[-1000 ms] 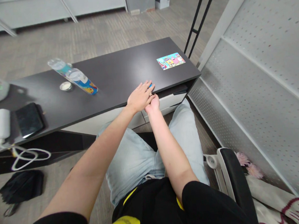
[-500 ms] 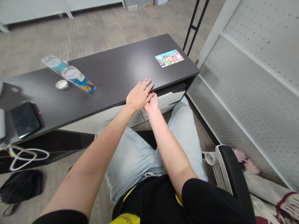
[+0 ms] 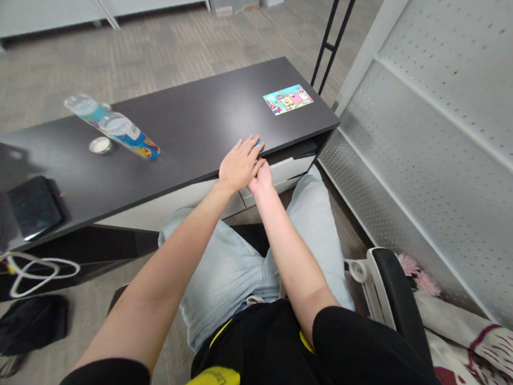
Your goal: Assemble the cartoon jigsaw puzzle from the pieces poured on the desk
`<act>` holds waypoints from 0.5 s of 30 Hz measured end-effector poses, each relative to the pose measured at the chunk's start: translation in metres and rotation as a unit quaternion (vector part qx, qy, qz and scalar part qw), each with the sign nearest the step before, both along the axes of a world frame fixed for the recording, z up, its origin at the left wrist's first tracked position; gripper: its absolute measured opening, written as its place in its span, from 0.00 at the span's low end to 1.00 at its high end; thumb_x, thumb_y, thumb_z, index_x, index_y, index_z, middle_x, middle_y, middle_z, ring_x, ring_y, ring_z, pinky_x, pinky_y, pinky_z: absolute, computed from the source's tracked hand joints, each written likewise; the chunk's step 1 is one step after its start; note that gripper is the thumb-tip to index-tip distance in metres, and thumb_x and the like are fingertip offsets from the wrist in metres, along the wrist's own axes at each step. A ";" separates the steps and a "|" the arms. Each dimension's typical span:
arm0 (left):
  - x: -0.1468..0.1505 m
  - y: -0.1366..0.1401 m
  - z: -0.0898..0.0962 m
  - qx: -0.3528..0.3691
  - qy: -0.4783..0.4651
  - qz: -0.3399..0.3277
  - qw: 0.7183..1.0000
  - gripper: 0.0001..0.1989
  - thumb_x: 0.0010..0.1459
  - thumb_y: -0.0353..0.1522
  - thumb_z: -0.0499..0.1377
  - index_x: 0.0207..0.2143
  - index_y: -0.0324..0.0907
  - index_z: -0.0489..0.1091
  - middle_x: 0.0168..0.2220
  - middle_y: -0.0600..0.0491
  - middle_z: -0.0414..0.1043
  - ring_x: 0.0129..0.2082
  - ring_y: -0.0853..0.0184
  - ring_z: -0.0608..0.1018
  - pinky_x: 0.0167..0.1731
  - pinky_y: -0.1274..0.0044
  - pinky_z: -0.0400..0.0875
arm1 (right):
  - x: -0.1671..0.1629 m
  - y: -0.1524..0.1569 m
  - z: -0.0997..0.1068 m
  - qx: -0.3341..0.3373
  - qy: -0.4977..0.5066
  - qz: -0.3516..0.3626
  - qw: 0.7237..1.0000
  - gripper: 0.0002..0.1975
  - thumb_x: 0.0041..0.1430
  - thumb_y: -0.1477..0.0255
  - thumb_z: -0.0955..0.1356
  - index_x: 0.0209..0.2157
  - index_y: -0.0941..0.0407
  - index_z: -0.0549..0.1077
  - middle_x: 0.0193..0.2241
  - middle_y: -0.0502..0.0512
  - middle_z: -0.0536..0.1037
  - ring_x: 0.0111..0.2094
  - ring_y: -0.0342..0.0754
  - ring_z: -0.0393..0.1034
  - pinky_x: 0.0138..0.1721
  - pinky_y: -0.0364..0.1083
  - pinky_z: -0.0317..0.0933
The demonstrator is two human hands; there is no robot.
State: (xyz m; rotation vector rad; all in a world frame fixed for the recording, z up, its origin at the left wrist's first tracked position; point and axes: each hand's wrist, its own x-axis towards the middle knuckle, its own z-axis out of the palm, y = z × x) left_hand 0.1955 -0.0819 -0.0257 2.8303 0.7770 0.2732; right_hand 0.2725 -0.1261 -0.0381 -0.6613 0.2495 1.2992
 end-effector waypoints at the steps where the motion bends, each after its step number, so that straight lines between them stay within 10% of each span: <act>1: 0.002 -0.001 -0.001 -0.001 -0.005 0.003 1.000 0.35 0.89 0.39 0.52 0.88 0.31 0.67 0.93 0.32 0.60 0.96 0.47 0.61 0.97 0.48 0.55 | 0.001 -0.001 0.001 -0.001 0.004 0.001 1.000 0.26 0.85 0.74 0.56 0.60 0.48 0.84 0.50 0.52 0.97 0.77 0.38 0.82 0.78 0.48 0.78; 15: 0.013 -0.013 -0.004 -0.010 -0.029 0.029 0.999 0.34 0.87 0.33 0.48 0.88 0.32 0.68 0.93 0.35 0.62 0.95 0.50 0.63 0.97 0.50 0.56 | 0.014 -0.010 -0.005 0.012 0.031 0.003 0.999 0.27 0.89 0.75 0.54 0.61 0.50 0.83 0.46 0.51 0.96 0.71 0.36 0.88 0.69 0.43 0.84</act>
